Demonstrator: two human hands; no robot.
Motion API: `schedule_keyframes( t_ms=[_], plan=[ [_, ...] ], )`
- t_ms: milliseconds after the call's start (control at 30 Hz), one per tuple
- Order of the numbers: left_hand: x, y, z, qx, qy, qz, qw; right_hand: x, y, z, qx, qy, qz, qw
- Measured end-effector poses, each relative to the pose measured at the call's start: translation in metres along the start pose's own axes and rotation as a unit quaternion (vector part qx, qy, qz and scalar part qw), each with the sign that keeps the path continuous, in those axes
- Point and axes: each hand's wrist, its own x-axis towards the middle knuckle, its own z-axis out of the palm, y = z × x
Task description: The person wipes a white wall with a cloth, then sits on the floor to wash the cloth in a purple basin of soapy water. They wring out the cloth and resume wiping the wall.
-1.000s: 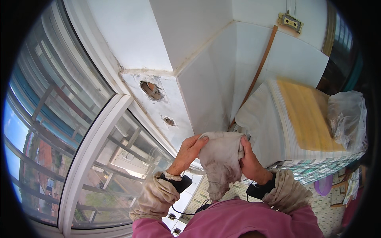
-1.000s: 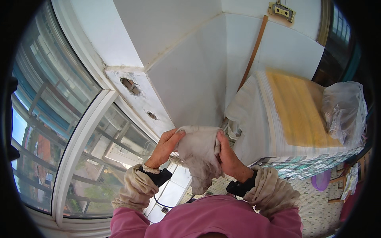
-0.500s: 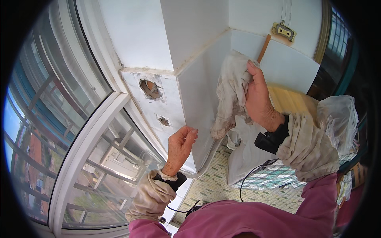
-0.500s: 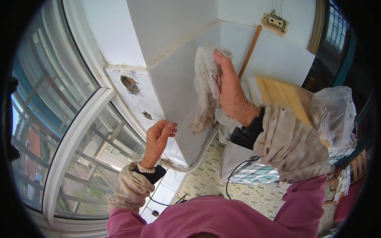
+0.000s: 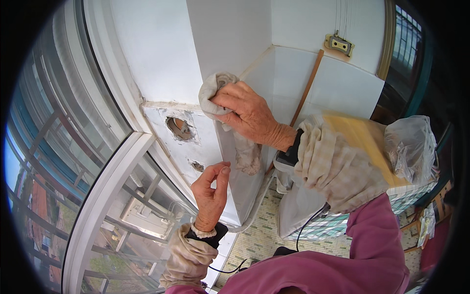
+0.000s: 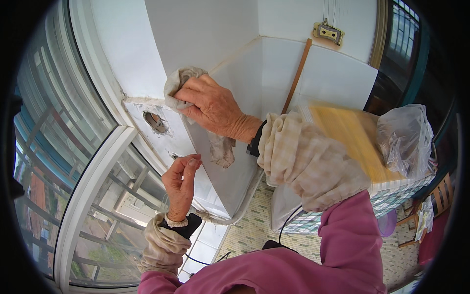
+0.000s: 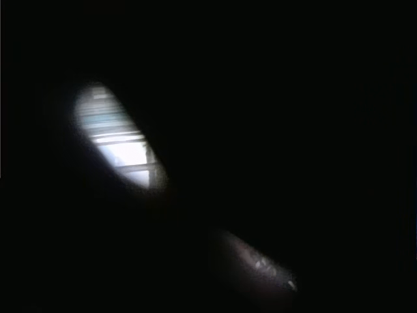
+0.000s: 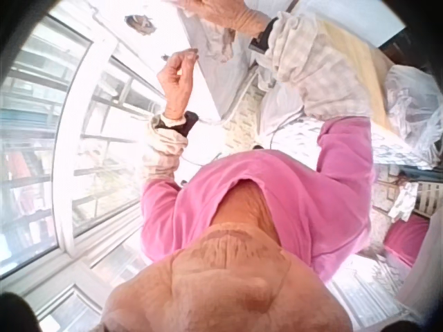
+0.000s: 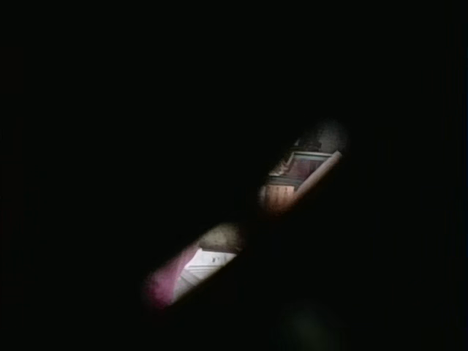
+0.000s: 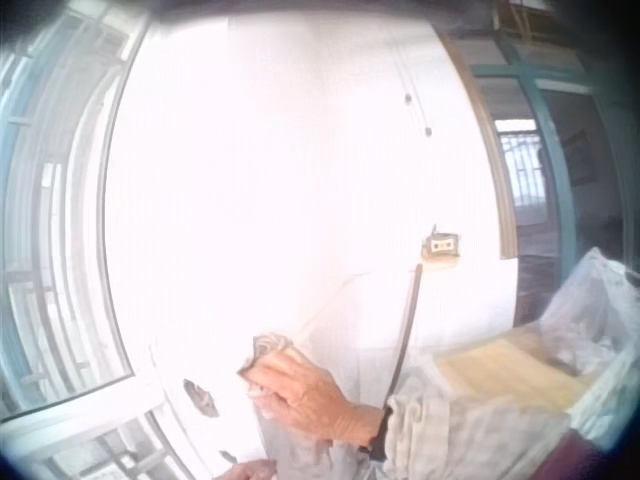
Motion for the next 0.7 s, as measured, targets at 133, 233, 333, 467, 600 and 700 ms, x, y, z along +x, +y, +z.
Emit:
schedule_keyframes(
  t_ms=[133,233,333,467,600,700],
  plan=[
    [0.022,0.010,0.012,0.048,0.081,0.139,0.986,-0.001,0.011,0.001,-0.008,-0.019,-0.037,0.999],
    [0.041,0.013,0.015,0.167,0.116,0.265,0.943,-0.003,0.030,0.003,0.012,0.000,-0.030,0.999],
    [0.055,0.012,0.014,0.255,0.045,0.358,0.897,-0.002,0.058,0.004,0.041,0.037,-0.023,0.998],
    [0.069,0.004,0.017,0.383,-0.022,0.447,0.808,-0.008,0.092,0.005,0.067,0.046,-0.024,0.996],
    [0.076,-0.001,0.019,0.434,-0.036,0.480,0.762,-0.012,0.128,0.002,0.098,0.058,0.001,0.993],
    [0.077,-0.002,0.019,0.461,-0.037,0.468,0.753,-0.013,0.152,0.001,0.088,0.060,0.034,0.994]
  ],
)
